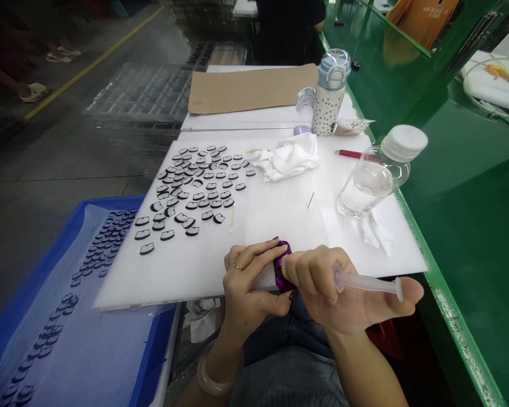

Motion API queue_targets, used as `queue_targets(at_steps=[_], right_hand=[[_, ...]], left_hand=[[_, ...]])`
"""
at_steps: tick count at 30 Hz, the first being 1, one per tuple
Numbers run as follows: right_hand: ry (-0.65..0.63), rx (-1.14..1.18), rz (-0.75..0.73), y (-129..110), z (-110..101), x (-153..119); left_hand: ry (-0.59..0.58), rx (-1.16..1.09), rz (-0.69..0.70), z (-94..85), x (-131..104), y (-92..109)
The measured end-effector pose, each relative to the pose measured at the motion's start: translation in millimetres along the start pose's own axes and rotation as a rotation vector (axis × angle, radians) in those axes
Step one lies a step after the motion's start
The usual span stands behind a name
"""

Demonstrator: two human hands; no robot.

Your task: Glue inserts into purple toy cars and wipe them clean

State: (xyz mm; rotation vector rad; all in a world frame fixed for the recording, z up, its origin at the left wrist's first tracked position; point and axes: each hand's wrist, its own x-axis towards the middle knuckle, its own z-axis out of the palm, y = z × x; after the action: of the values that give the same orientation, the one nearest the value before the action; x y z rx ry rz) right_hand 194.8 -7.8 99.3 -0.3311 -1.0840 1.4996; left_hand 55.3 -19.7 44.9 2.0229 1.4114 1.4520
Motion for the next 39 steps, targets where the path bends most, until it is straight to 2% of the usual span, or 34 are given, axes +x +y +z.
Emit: queue_targets(at_steps=[7, 18, 23, 31, 34, 39], right_hand=[[0.051, -0.062, -0.019, -1, 10, -1], [0.077, -0.160, -0.066, -4, 13, -9], [0.140, -0.199, -0.074, -5, 16, -13], [0.195, -0.484, -0.110, -2, 40, -17], [0.268, -0.560, -0.046, 0, 48, -17], [0.228, -0.598, -0.006, -8, 54, -20]], left_hand=[[-0.009, 0.012, -0.005, -0.1, -1, -1], [-0.051, 0.042, 0.003, -2.5, -2, -3], [-0.051, 0.030, 0.011, -2.3, -2, -4], [-0.029, 0.018, 0.010, -1.2, -3, -3], [-0.029, 0.020, 0.015, -1.0, -3, -3], [-0.018, 0.030, 0.026, 0.1, -4, -4]])
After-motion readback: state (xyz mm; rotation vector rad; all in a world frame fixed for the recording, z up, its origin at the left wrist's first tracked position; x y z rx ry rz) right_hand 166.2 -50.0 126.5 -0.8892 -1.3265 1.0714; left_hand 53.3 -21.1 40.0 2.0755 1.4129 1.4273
